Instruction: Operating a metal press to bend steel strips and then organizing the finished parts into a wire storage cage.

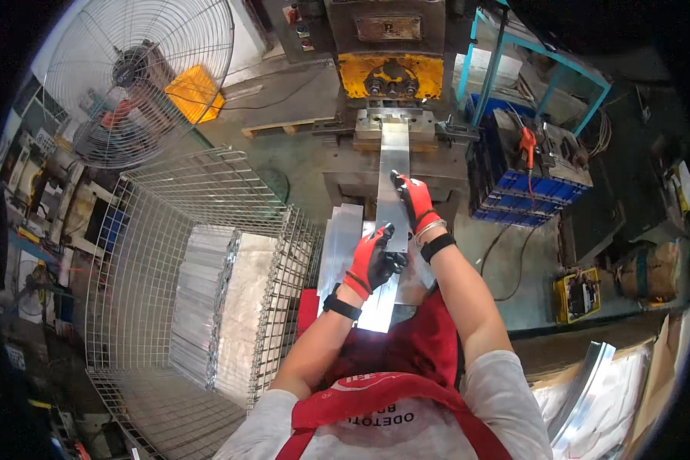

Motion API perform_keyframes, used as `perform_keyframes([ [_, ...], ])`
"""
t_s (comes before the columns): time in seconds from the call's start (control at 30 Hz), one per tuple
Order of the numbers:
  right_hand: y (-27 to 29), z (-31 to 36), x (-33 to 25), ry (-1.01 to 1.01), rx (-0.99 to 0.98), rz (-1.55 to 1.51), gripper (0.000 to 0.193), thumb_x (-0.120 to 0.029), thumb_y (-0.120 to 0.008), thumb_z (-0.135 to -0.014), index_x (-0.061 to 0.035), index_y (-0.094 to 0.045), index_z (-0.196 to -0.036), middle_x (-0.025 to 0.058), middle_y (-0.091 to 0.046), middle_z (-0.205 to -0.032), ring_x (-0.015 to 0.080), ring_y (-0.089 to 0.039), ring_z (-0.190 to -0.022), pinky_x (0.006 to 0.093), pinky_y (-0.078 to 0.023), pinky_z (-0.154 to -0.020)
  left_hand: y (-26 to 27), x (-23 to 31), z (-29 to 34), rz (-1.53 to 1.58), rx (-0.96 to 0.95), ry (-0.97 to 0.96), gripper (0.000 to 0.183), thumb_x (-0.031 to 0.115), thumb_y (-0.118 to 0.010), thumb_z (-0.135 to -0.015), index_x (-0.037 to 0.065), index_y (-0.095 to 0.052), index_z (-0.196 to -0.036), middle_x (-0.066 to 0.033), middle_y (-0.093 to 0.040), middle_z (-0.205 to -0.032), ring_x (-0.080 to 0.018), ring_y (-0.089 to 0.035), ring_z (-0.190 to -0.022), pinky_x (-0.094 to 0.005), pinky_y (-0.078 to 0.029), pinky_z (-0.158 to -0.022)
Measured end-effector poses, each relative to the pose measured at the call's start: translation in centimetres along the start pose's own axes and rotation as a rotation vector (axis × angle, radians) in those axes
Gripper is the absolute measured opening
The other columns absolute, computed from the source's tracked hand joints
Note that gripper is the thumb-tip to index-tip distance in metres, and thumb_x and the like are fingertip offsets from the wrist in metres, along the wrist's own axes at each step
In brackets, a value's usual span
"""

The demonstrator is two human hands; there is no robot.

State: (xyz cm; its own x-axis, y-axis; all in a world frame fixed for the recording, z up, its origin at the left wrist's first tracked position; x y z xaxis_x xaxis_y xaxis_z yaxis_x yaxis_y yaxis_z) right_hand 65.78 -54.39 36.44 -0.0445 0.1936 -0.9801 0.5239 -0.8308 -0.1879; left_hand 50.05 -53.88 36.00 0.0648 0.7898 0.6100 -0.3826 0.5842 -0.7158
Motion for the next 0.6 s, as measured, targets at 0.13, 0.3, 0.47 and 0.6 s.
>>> perform_keyframes([
  [0.13, 0.3, -0.4, 0.4, -0.003, 0.003, 0.045, 0.030, -0.031, -0.059, -0.079, -0.0063, -0.054, -0.062, -0.0081, -0.041, -0.059, 0.0031, -0.033, -0.054, 0.0219, -0.027, -0.046, -0.2, 0.0, -0.1, 0.038, -0.005, -0.006, 0.021, 0.029, -0.053, -0.083, 0.008, -0.050, -0.087, -0.0051, -0.053, -0.065, -0.0184, -0.054, -0.046, -0.0265, -0.043, -0.038],
  [0.3, -0.8, 0.8, -1.4, -0.035, -0.018, 0.121, 0.027, -0.028, -0.055, -0.081, -0.0018, -0.057, -0.076, -0.0030, -0.049, -0.068, 0.0045, -0.041, -0.065, 0.0222, -0.035, -0.057, 0.3, -0.1, 0.1, 0.059, 0.026, 0.000, 0.022, 0.028, -0.054, -0.082, 0.007, -0.050, -0.088, -0.0059, -0.055, -0.067, -0.0199, -0.055, -0.047, -0.0278, -0.044, -0.038],
  [0.47, -0.2, 0.3, -2.3, 0.272, 0.017, 0.404, 0.027, -0.029, -0.057, -0.080, -0.0041, -0.058, -0.069, -0.0060, -0.046, -0.063, 0.0044, -0.038, -0.060, 0.0227, -0.033, -0.053, 0.2, -0.3, 0.1, 0.053, 0.023, 0.008, 0.025, 0.029, -0.054, -0.082, 0.006, -0.051, -0.090, -0.0066, -0.055, -0.066, -0.0208, -0.056, -0.046, -0.0283, -0.044, -0.037],
  [0.6, -0.1, 0.3, -0.7, -0.018, -0.015, 0.127, 0.028, -0.029, -0.056, -0.080, -0.0042, -0.058, -0.069, -0.0063, -0.047, -0.064, 0.0045, -0.038, -0.060, 0.0232, -0.033, -0.053, 0.0, 0.1, 0.1, 0.021, -0.010, 0.000, 0.025, 0.030, -0.053, -0.083, 0.006, -0.051, -0.090, -0.0079, -0.055, -0.065, -0.0209, -0.057, -0.046, -0.0270, -0.044, -0.036],
])
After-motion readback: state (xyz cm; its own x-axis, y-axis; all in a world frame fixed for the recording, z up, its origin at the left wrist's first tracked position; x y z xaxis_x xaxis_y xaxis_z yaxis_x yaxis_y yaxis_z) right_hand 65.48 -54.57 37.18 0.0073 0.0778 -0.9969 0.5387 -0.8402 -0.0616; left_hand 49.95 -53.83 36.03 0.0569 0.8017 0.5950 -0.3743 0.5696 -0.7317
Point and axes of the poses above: each hand's wrist, its own z-axis away from the middle knuckle, its own y-axis out of the back of the hand, x = y × z, the point moved 8 cm from there along -z, towards the middle knuckle
